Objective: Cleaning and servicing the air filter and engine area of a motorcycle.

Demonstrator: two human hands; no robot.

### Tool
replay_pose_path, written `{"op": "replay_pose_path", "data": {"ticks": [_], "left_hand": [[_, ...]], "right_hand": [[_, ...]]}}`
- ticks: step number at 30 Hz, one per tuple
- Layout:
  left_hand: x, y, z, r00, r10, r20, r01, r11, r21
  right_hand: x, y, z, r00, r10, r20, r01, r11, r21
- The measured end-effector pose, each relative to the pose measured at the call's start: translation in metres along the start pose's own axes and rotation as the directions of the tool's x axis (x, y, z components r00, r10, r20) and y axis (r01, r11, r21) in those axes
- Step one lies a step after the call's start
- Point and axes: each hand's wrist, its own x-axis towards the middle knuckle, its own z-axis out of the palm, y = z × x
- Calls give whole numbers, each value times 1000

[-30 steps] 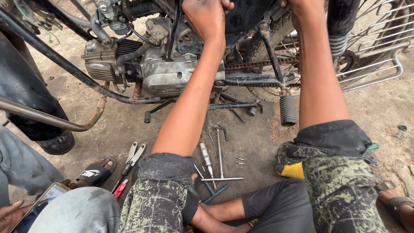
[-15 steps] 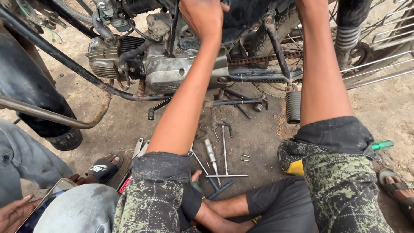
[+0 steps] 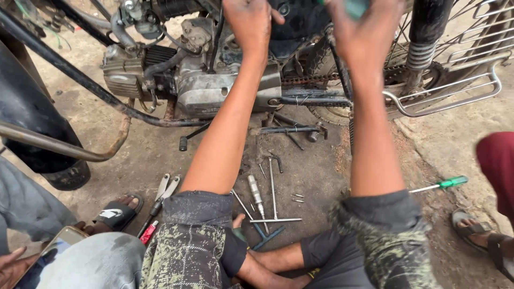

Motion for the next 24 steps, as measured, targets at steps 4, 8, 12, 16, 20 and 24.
{"op": "replay_pose_path", "data": {"ticks": [4,8,12,16,20,24], "left_hand": [[2,-4,-4,998,-53,23,53,998,-12],[-7,31,2,970,-190,-155,164,972,-167],[-27,45,-10,937,55,-344,156,818,554],[-32,35,-21,974,173,-145,9,614,789],[-31,25,-24,989,138,-47,-48,617,785],[-29,41,-21,996,55,-69,25,573,819]], "right_hand": [[-4,-45,-5,830,463,312,-554,753,356],[6,-57,-22,739,526,422,-671,635,383],[0,-49,-25,933,233,276,-292,936,197],[-19,-51,-18,912,391,123,-408,890,204],[-73,-17,-5,476,844,246,-711,204,673],[-84,1,-14,403,849,341,-628,-15,778]]}}
